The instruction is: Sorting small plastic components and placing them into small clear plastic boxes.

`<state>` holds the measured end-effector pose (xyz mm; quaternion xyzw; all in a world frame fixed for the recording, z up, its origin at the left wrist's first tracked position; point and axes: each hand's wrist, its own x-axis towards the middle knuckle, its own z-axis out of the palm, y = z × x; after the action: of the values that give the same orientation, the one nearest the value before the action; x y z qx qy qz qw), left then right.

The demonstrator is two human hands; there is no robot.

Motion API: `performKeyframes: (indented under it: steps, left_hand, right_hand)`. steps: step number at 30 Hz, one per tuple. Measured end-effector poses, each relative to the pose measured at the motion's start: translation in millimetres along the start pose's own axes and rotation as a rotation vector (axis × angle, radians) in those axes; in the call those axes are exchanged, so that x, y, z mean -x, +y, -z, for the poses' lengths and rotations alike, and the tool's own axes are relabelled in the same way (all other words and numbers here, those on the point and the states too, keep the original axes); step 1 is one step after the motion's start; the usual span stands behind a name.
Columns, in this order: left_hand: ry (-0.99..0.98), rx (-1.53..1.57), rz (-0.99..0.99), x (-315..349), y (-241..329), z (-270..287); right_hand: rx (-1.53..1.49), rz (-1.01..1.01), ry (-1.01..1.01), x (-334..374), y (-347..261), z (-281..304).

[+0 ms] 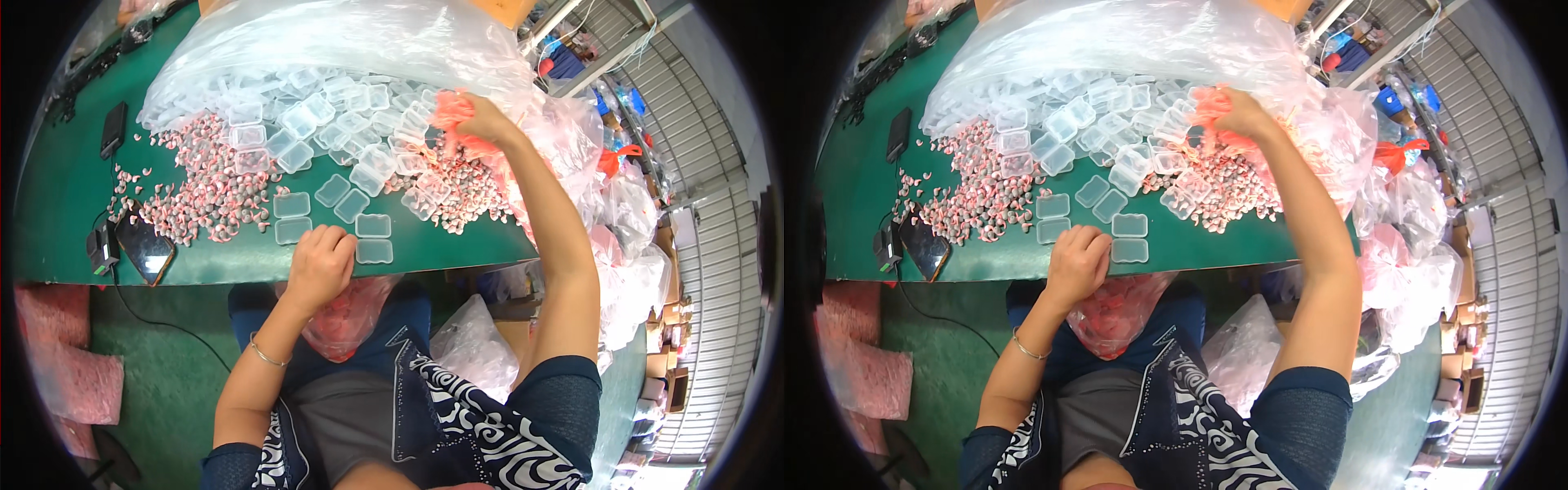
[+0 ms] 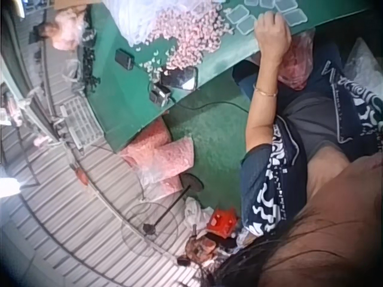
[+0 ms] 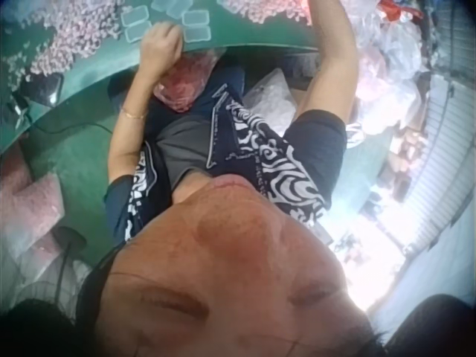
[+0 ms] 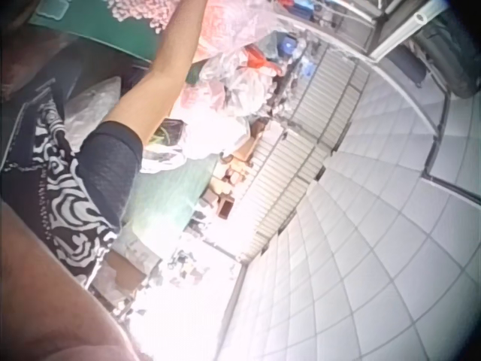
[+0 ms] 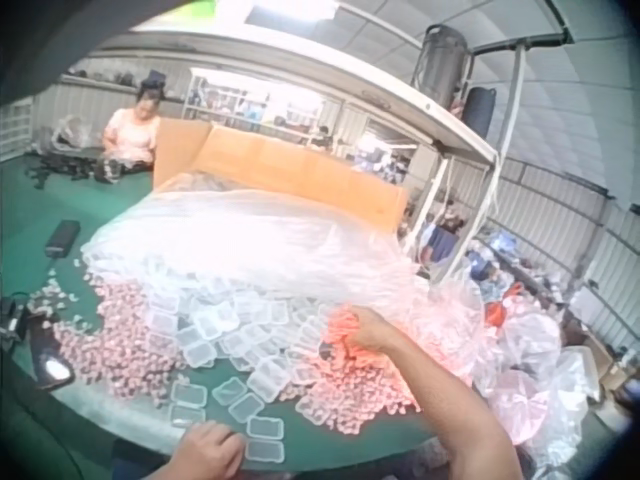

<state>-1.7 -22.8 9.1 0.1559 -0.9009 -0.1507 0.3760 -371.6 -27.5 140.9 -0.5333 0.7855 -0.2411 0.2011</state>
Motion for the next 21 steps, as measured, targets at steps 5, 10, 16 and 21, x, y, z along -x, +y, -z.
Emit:
performKeyframes:
  steps: [5, 10, 16, 21]
  left_hand:
    - [-0.006, 0.010, -0.002, -1.0, 0.0, -0.8]
    - [-0.006, 0.009, 0.010, -0.3, 1.0, 1.1]
    - [-0.006, 0.036, -0.004, -4.5, 2.8, -3.2]
    - [-0.027, 0.028, 0.026, -1.6, 1.9, -0.2]
  right_hand:
    - [0.469, 0.250, 0.072, -9.0, 34.0, -30.7]
    - [-0.141, -0.270, 0.171, -0.2, 24.6, 46.3]
    - [0.420, -0.383, 0.177, 1.9, 182.3, 93.7]
    - [-0.122, -0.480, 0.074, -7.1, 182.8, 56.0]
